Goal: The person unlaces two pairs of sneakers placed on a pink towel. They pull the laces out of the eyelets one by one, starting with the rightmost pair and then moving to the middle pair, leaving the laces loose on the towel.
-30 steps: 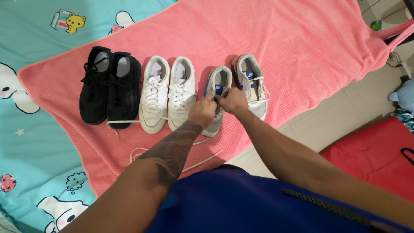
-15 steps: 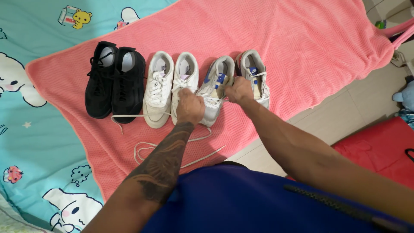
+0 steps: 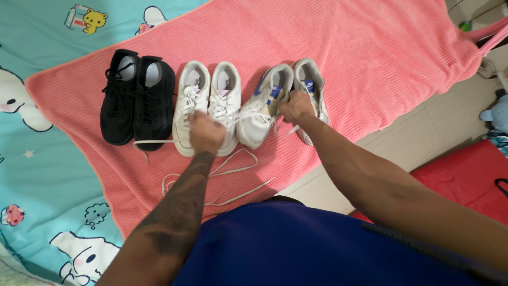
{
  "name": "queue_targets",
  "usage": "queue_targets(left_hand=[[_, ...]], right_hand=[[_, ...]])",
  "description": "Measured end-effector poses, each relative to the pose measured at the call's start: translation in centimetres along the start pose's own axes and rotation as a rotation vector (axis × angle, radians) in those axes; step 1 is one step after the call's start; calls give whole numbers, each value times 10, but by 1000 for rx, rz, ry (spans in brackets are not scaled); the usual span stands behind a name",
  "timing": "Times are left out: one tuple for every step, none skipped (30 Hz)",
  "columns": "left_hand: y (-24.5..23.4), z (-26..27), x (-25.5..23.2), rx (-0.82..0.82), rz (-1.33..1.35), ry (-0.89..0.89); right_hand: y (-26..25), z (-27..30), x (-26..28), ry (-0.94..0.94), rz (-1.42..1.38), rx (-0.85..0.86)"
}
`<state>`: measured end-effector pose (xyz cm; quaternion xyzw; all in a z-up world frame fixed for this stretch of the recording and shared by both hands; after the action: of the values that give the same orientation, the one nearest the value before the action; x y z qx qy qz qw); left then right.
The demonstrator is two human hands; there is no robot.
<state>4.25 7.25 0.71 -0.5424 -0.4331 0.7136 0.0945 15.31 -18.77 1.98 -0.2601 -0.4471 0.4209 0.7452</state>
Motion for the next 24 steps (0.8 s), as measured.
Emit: queue_targets(left_hand=[[-3, 6, -11, -31, 156, 155], [-4, 13, -26, -68, 311, 307], [11, 17, -40, 62, 258, 386], [31, 19, -55, 200, 212, 471], [46, 17, -64, 246, 132, 504], [62, 14, -75, 293, 57, 540], [75, 11, -84, 339, -19, 576], [79, 5, -85, 357, -18, 585], [80, 2, -84, 375, -17, 595], [79, 0, -80, 389, -18, 600], [79, 1, -75, 414, -11, 597], [77, 3, -68, 435, -8, 591], [76, 7, -62, 456, -5, 586], [79, 12, -62, 435, 14, 615], [84, 18, -63, 413, 34, 645], [93, 25, -67, 395, 60, 679], [98, 27, -70, 331, 106, 696], [99, 28, -69, 266, 146, 709], [96, 27, -67, 200, 187, 720], [96, 20, -53, 274, 42, 638], [93, 14, -40, 345, -103, 552], [83, 5, -30, 347, -160, 465], [64, -6, -18, 276, -150, 341], [47, -12, -8, 223, -152, 198]], right_hand=[[2, -1, 3, -3, -35, -17], [3, -2, 8, -11, -67, -32], [7, -3, 13, -11, -70, -13], [9, -4, 13, -2, -72, -4], [11, -6, 12, 6, -74, 4], [7, -8, 12, -67, 41, -43], [2, -9, 12, -140, 157, -89], [3, -10, 15, -218, 266, -127], [5, -11, 13, -205, 272, -109], [8, -12, 11, -197, 277, -89], [11, -13, 10, -189, 283, -68], [15, -13, 15, -228, 314, -43], [18, -14, 21, -267, 344, -17], [20, -15, 24, -297, 380, 4], [20, -17, 22, -234, 338, 26], [17, -19, 15, -163, 299, 43], [14, -20, 9, -92, 260, 60], [13, -20, 8, -111, 274, 59], [12, -20, 8, -130, 288, 57], [14, -20, 10, -154, 296, 56], [14, -21, 12, -184, 292, 31], [9, -21, 10, -207, 287, -1], [4, -22, 8, -230, 283, -34], [-5, -22, 3, -251, 280, -70]])
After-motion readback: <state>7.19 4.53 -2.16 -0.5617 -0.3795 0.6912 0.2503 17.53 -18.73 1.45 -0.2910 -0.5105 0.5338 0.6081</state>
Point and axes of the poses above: each hand's wrist, its own z-axis away from the middle knuckle, its own y-axis out of the palm, x = y × z, the point moved 6 cm from there along -z, towards the middle knuckle, and after that the axes turned 5 degrees about -x, right-handed, at the moved point
